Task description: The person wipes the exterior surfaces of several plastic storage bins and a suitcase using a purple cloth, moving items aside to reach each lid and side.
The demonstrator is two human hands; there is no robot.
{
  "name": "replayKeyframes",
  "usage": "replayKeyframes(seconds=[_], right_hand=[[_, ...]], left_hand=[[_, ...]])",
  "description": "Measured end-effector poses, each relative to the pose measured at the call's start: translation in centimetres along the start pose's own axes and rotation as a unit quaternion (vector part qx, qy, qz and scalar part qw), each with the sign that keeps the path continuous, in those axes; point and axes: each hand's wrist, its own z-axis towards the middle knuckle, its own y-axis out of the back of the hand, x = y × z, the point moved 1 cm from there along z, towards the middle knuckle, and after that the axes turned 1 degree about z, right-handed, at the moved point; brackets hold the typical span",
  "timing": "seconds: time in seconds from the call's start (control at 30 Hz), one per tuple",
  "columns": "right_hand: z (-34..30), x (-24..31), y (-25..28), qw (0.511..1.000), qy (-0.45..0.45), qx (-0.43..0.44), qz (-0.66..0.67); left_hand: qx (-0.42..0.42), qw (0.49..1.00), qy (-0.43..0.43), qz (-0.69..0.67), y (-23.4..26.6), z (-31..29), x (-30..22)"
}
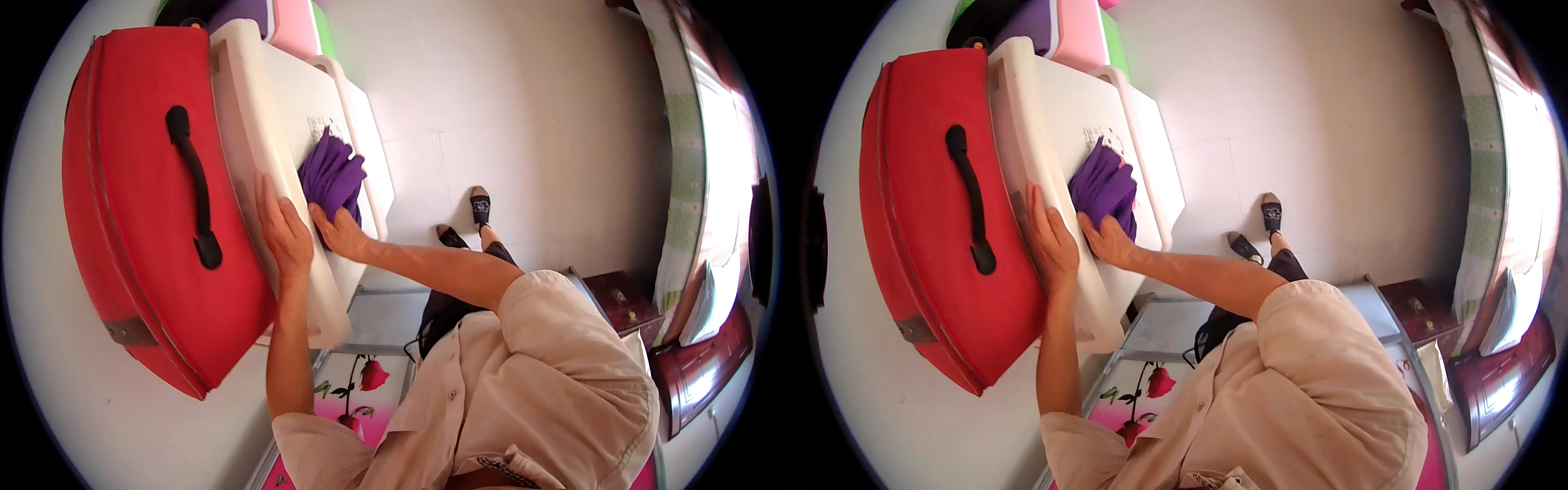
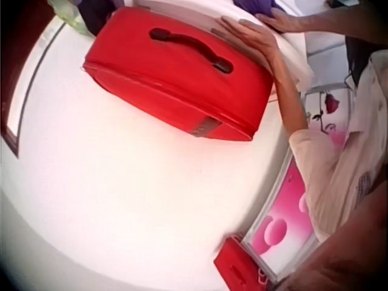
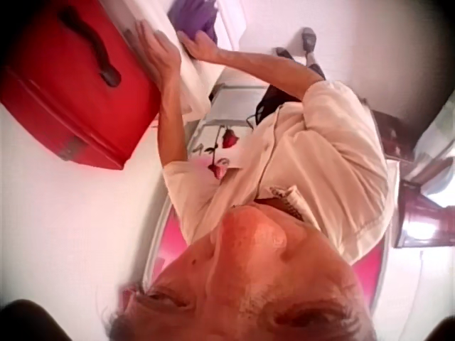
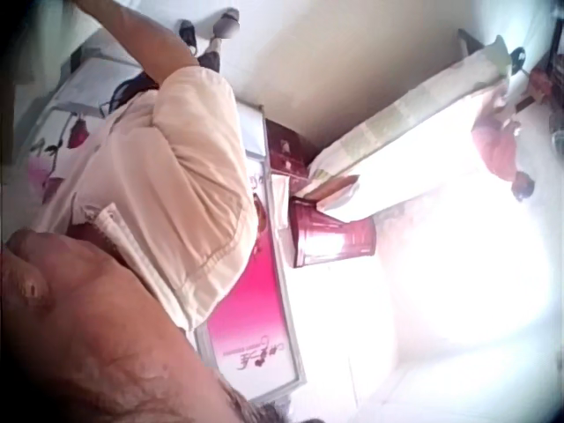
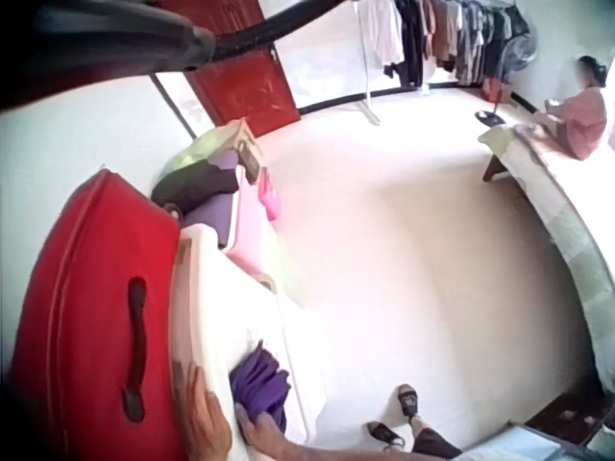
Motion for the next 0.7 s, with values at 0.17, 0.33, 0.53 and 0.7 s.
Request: replayKeyframes(seconds=[0.17,0.33,0.53,0.7], right_hand=[[11.3,3.6,-1.1,0.991,-0.056,-0.043,0.114],[22.2,6.6,1.3,0.978,-0.097,-0.056,0.174],[15.8,4.7,-0.3,0.982,-0.188,0.011,0.033],[5.6,3.5,-0.3,0.966,-0.237,0.100,0.020]], left_hand=[[-0.008,0.999,0.022,-0.034,0.7,-0.2,0.8],[0.001,0.995,0.049,-0.088,-0.4,-0.3,-0.3],[-0.001,0.998,0.052,-0.045,0.3,-0.8,0.1],[-0.023,0.995,0.044,-0.088,-1.0,-0.9,1.9]])
